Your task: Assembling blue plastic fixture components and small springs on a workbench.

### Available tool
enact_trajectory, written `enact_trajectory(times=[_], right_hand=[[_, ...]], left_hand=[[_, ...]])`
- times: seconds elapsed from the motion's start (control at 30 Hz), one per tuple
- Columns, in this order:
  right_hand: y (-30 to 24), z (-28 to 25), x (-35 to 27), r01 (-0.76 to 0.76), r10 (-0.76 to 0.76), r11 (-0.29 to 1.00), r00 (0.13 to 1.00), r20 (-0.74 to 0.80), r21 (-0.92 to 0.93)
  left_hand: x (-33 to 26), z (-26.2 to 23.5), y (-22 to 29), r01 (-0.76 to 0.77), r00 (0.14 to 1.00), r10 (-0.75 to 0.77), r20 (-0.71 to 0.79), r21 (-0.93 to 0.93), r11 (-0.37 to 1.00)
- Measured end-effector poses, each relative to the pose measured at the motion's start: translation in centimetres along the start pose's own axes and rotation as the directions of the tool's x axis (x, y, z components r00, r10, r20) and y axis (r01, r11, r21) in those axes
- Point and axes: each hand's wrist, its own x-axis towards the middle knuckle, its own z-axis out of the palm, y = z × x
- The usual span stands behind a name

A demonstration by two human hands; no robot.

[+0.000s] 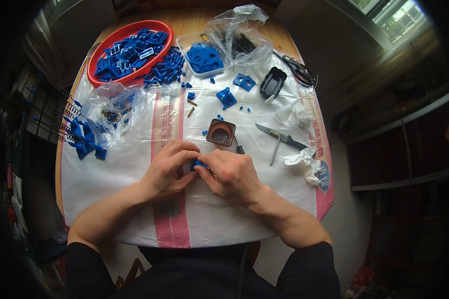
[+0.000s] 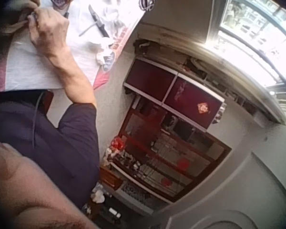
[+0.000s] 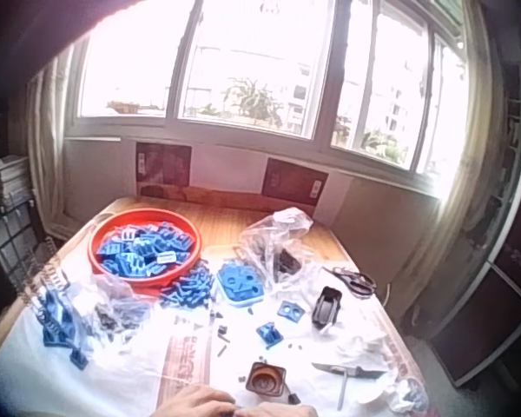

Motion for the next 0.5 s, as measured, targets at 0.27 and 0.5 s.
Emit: enact_trajectory(times=[0.27, 0.5], right_hand=[[-0.6, -0.9, 0.4, -0.077, 0.078, 0.997, 0.993, -0.085, 0.024], [-0.1, -2.1, 1.6, -0.143, 0.167, 0.981, 0.967, -0.190, 0.133]], left_hand=[[-0.2, 0.4, -0.1, -0.057, 0.998, 0.056, 0.016, 0.123, 0.991], [-0.3, 0.3, 0.6, -0.077, 0.997, 0.076, 0.013, 0.200, 0.977]])
